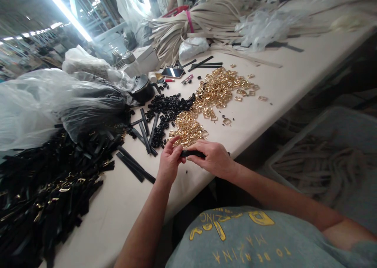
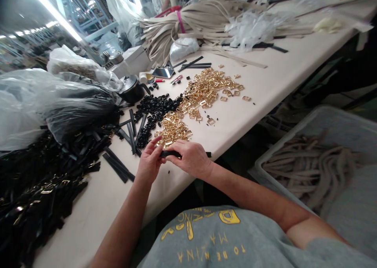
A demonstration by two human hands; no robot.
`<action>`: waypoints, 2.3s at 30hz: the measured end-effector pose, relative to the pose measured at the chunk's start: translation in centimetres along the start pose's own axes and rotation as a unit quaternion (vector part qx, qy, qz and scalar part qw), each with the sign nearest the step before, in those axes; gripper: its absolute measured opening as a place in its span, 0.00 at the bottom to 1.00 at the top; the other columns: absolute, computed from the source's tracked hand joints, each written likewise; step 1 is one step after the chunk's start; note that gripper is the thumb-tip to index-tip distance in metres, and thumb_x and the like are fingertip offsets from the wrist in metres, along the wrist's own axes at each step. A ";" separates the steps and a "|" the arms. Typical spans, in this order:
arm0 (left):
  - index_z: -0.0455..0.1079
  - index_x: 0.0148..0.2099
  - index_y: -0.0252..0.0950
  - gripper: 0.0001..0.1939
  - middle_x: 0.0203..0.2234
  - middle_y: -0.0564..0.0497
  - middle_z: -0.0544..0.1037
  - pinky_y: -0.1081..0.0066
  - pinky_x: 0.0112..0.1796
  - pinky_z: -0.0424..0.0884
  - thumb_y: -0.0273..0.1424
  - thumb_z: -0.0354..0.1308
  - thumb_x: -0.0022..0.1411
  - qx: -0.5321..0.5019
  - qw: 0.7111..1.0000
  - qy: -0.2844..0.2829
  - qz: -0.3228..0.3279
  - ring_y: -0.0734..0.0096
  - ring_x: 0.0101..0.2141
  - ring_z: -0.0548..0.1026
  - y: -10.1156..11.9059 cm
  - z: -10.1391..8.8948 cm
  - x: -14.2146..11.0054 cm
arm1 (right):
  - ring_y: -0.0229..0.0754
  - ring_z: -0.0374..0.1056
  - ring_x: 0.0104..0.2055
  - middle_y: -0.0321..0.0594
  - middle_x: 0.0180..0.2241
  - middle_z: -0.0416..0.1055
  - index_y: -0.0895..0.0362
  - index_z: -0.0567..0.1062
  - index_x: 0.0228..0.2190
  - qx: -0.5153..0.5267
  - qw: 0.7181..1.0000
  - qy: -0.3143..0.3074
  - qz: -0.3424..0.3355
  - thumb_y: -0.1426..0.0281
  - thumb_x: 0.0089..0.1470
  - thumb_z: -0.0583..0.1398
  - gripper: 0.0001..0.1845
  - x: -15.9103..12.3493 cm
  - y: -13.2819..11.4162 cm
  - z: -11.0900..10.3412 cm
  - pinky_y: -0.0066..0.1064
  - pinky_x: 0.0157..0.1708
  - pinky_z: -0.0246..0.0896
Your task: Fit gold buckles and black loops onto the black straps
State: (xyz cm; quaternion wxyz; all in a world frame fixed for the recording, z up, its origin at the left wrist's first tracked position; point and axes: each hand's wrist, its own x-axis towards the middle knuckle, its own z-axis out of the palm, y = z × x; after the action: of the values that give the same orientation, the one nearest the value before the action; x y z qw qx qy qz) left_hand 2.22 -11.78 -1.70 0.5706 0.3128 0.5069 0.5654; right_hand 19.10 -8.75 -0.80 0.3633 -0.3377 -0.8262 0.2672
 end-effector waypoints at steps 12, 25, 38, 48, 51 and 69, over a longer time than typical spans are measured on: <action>0.71 0.50 0.36 0.27 0.23 0.57 0.72 0.84 0.20 0.65 0.35 0.72 0.47 -0.088 0.995 0.009 -0.047 0.85 0.19 0.67 0.3 0.2 0.0 | 0.39 0.72 0.38 0.41 0.38 0.76 0.56 0.75 0.48 -0.099 0.990 0.031 -0.096 0.64 0.64 0.56 0.15 -0.7 0.0 0.0 0.28 0.37 0.64; 0.73 0.48 0.37 0.21 0.27 0.54 0.74 0.81 0.23 0.69 0.37 0.68 0.53 -0.049 0.997 -0.023 -0.049 0.84 0.19 0.68 -0.4 -0.2 -0.1 | 0.36 0.68 0.30 0.38 0.29 0.73 0.56 0.77 0.38 -0.109 0.985 0.025 -0.132 0.68 0.64 0.54 0.12 -0.3 1.1 -0.2 0.27 0.29 0.58; 0.79 0.39 0.46 0.07 0.39 0.49 0.78 0.66 0.43 0.71 0.29 0.63 0.58 0.387 0.841 -0.033 0.377 0.66 0.39 0.75 0.7 0.1 -1.2 | 0.36 0.67 0.30 0.37 0.28 0.73 0.57 0.77 0.31 -0.115 0.991 0.002 -0.074 0.68 0.61 0.57 0.11 -0.3 1.1 -1.5 0.27 0.29 0.56; 0.76 0.26 0.37 0.27 0.27 0.45 0.78 0.64 0.38 0.71 0.51 0.49 0.64 0.270 0.931 -0.042 0.243 0.63 0.31 0.75 0.9 -0.4 -2.1 | 0.36 0.68 0.28 0.36 0.28 0.74 0.56 0.77 0.30 -0.079 0.995 0.063 -0.025 0.70 0.58 0.59 0.07 -0.3 1.3 -5.0 0.27 0.28 0.59; 0.77 0.31 0.34 0.24 0.27 0.45 0.79 0.67 0.32 0.73 0.50 0.53 0.62 0.194 0.972 -0.014 0.129 0.67 0.26 0.76 0.1 -0.3 -1.2 | 0.35 0.68 0.28 0.36 0.28 0.74 0.57 0.78 0.31 -0.076 0.995 0.056 -0.041 0.69 0.58 0.60 0.07 -0.8 0.9 -4.6 0.27 0.28 0.59; 0.77 0.31 0.32 0.16 0.22 0.50 0.78 0.75 0.28 0.72 0.42 0.65 0.55 0.062 0.997 -0.047 -0.004 0.75 0.22 0.75 -0.2 -0.1 -0.8 | 0.40 0.73 0.37 0.41 0.36 0.76 0.57 0.77 0.41 -0.032 0.998 0.027 -0.040 0.69 0.60 0.59 0.09 -0.7 0.6 -1.1 0.30 0.38 0.67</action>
State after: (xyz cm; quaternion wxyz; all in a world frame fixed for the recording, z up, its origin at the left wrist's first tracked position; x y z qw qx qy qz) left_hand 2.27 -12.60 -1.72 0.5754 0.3717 0.5148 0.5155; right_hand 20.51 -8.69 -0.83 0.3846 -0.3233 -0.8371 0.2164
